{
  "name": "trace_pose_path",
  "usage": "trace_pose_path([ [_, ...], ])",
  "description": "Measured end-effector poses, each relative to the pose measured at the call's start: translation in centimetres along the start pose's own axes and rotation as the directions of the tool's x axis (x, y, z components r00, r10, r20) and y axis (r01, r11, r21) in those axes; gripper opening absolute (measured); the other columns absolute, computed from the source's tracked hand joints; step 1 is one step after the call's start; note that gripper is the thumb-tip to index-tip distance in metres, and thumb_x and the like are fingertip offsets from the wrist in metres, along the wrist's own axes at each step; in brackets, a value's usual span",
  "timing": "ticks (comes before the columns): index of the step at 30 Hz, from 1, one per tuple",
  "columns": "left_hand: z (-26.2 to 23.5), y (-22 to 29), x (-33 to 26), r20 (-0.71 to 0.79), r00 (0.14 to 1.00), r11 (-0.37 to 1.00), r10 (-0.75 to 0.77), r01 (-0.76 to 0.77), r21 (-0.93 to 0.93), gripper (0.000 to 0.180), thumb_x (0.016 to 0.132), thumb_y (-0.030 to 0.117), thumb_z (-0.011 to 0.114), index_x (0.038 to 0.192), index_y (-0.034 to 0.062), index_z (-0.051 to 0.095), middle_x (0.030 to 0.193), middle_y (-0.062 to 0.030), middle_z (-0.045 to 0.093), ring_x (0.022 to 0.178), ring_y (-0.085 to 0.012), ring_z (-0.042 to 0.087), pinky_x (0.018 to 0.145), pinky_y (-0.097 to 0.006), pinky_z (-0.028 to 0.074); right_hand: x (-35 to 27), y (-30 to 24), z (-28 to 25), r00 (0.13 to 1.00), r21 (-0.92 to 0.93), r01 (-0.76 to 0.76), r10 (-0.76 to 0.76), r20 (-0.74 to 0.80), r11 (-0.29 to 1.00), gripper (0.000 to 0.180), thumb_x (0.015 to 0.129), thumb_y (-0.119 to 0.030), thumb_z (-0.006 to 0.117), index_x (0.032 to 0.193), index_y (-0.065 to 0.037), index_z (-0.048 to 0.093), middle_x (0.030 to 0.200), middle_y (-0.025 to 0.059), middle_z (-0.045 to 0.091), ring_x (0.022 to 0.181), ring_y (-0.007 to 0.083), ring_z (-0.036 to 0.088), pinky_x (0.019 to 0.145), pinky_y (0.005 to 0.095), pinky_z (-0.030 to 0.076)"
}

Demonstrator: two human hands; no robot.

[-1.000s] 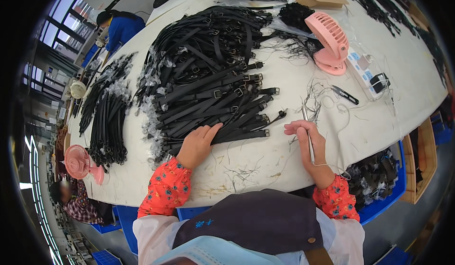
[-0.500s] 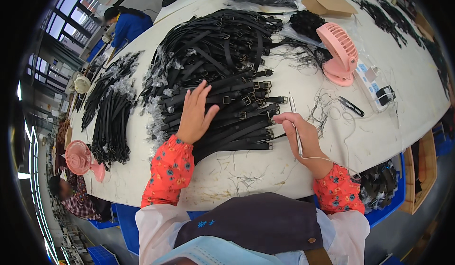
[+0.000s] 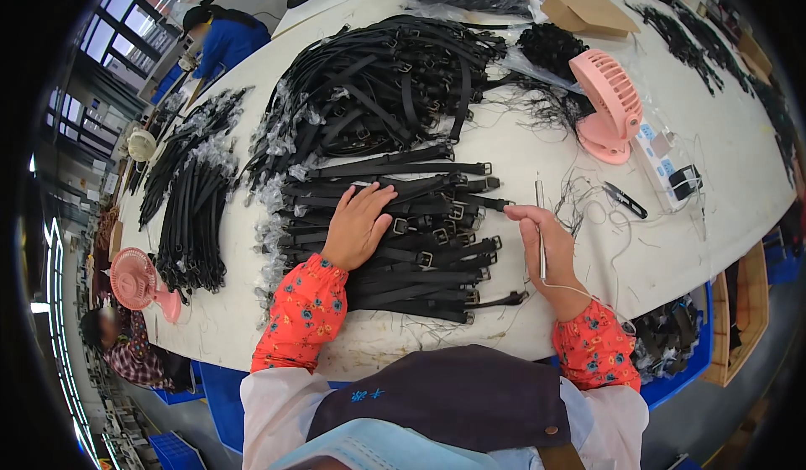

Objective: The person uses a metal tool to attach metal buckles to black leather straps at a workbench. They repeatedly pick up a strap, position the buckle, and use the tool to secure it before placing the finished item aside. The workspace contains piles of straps and loose threads.

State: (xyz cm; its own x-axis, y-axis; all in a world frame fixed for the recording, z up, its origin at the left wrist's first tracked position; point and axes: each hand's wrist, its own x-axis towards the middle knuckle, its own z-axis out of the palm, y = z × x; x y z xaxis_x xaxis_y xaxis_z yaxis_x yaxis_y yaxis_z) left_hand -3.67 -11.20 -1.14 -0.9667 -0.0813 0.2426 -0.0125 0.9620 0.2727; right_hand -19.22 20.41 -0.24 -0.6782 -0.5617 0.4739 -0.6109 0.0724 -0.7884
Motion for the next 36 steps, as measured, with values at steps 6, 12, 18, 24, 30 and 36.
trace_pose_path([
  [6,-2.8,1.8,-1.9,0.083,0.996,0.992,0.014,-0.003,-0.13,0.033,0.101,0.028,0.058,0.126,0.0099,0.068,0.132,-0.0075,0.068,0.13,-0.0275,0.057,0.111,-0.044,0.038,0.3,0.3,0.5,0.996,-0.119,0.088,-0.084,0.041,0.989,0.019,0.104,-0.008,0.055,0.121,-0.005,0.064,0.115,0.013,0.073,0.102,0.0287,0.072,0.09,0.036,0.055],
  [12,-3.4,0.6,0.6,0.037,0.999,0.95,0.01,0.002,-0.313,0.034,0.1,0.025,0.062,0.128,0.0059,0.065,0.139,-0.0166,0.062,0.128,-0.0357,0.058,0.114,-0.05,0.036,0.8,0.4,1.1,0.986,-0.184,0.122,-0.099,0.132,0.975,0.023,0.099,-0.003,0.06,0.122,-0.006,0.058,0.13,0.0175,0.067,0.117,0.0358,0.066,0.098,0.042,0.052],
  [18,0.0,-0.6,2.8,0.014,1.0,1.0,-0.016,0.016,-0.001,0.05,0.102,0.031,0.058,0.145,0.0074,0.048,0.147,-0.0155,0.052,0.134,-0.0355,0.051,0.12,-0.058,0.027,0.3,0.5,1.2,0.977,-0.128,-0.008,0.036,0.212,0.992,0.024,0.1,-0.004,0.059,0.124,-0.008,0.057,0.134,0.0189,0.065,0.116,0.0372,0.067,0.099,0.0423,0.053],
  [24,-1.9,1.3,1.2,0.134,0.981,0.973,0.14,-0.111,-0.204,0.025,0.102,0.028,0.058,0.113,0.01,0.072,0.108,-0.0055,0.072,0.107,-0.0256,0.064,0.099,-0.04,0.039,1.1,-0.9,0.8,0.986,-0.074,0.005,0.007,0.166,0.997,0.018,0.102,-0.006,0.058,0.119,-0.006,0.06,0.13,0.0204,0.067,0.113,0.0369,0.069,0.098,0.0388,0.053],
  [30,-2.5,2.8,-0.3,0.197,0.97,0.964,0.141,-0.089,-0.252,0.032,0.102,0.027,0.06,0.128,0.0092,0.066,0.127,-0.0102,0.067,0.124,-0.028,0.059,0.112,-0.048,0.036,3.7,-3.3,4.3,0.912,0.027,0.044,-0.052,0.407,0.999,0.016,0.103,-0.012,0.058,0.117,-0.005,0.061,0.127,0.0213,0.068,0.113,0.0397,0.068,0.096,0.0414,0.054],
  [36,-8.2,3.5,-7.1,0.047,0.998,0.964,-0.038,0.049,-0.262,0.039,0.096,0.018,0.069,0.133,0.0073,0.062,0.139,-0.0159,0.059,0.131,-0.0351,0.053,0.113,-0.045,0.04,4.4,-3.4,7.3,0.819,0.002,0.103,-0.086,0.568,0.995,0.02,0.101,-0.018,0.062,0.116,-0.004,0.059,0.124,0.0225,0.068,0.106,0.0429,0.067,0.092,0.045,0.054],
])
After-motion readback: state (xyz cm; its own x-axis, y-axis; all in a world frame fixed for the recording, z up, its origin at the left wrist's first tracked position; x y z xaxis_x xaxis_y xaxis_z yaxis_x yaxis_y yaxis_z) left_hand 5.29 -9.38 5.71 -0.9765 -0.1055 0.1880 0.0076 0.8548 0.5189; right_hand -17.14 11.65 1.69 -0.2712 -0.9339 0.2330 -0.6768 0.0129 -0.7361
